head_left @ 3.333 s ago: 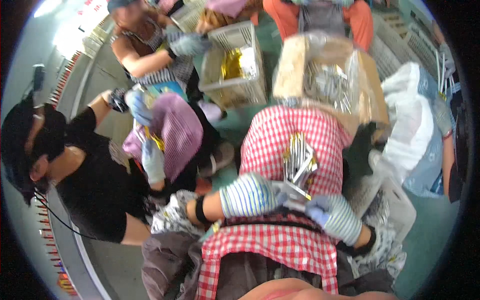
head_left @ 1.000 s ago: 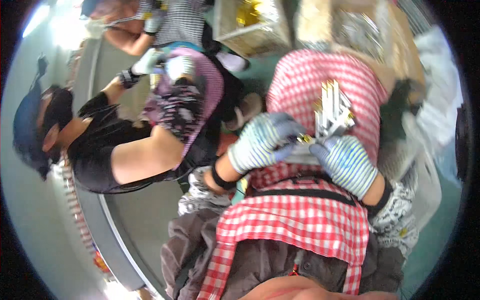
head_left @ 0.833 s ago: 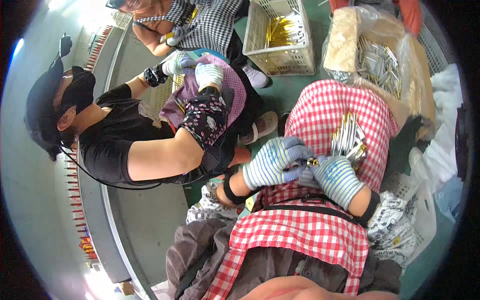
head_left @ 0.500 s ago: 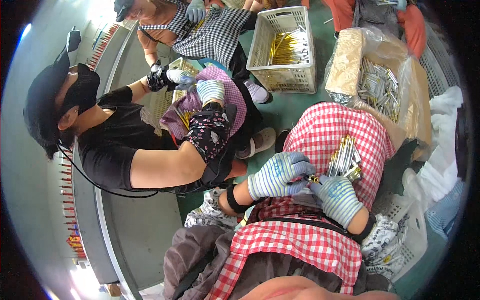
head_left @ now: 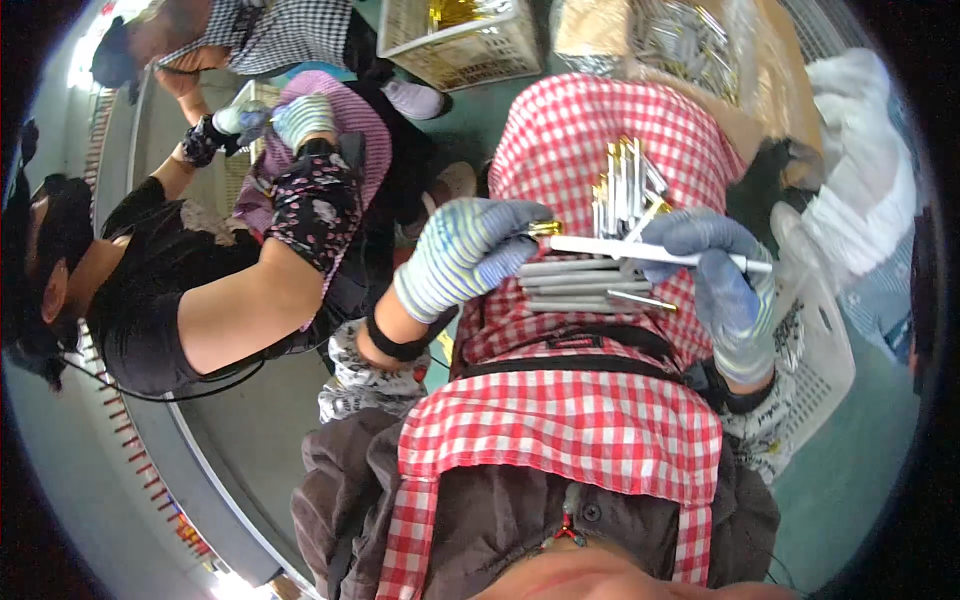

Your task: Manually assembling small white cylindrical parts by attaching gold-colored end caps.

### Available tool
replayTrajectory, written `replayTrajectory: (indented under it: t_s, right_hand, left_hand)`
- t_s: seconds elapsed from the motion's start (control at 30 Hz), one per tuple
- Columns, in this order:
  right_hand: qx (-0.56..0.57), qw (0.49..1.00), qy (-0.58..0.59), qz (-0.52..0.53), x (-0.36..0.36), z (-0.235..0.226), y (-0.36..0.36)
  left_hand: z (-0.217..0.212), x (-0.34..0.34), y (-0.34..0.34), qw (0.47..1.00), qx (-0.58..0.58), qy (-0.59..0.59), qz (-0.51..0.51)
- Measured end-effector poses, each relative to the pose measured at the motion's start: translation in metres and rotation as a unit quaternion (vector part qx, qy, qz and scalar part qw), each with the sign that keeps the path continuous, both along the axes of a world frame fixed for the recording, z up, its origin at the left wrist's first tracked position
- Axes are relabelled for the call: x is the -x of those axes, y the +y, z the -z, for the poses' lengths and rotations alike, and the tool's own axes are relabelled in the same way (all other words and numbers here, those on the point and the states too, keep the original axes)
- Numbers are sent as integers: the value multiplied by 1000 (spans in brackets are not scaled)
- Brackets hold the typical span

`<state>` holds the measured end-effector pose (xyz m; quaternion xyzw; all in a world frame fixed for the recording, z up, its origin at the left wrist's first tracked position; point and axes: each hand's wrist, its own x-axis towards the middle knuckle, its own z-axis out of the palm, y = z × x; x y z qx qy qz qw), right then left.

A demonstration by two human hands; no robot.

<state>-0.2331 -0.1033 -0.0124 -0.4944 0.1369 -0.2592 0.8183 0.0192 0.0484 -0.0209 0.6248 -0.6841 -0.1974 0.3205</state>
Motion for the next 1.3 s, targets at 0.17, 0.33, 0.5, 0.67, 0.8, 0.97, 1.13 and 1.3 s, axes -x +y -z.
replayTrajectory:
  t_s: [0.17, 0.33, 0.5, 0.67, 0.8, 0.97, 1.13, 1.3]
  right_hand:
    - [28, 999, -31, 33, 5, 2, 0]
    - [76, 997, -12, 21, 8, 9, 0]
    - [115, 993, 24, 32, 13, 5, -5]
    - [384, 909, 165, 13, 27, -6, -4]
    - [634, 719, 281, -56, 14, -22, 9]
    - [652, 700, 284, -71, 9, -27, 8]
    - [686, 679, 245, -91, 6, -13, 15]
    - [679, 669, 272, -133, 7, -17, 17]
  left_hand:
    - [-9, 3, -1, 999, -43, -30, 16]
    - [-9, 1, 0, 998, -49, -42, 28]
    - [-13, -1, 2, 999, -47, -12, 19]
    - [-8, 2, 0, 996, 19, -51, 65]
    - [-9, 16, -4, 989, 3, -106, 107]
    - [-11, 30, -10, 979, 5, -136, 153]
    - [1, 38, -11, 979, 19, -114, 169]
    - [-11, 46, -17, 971, 11, -173, 166]
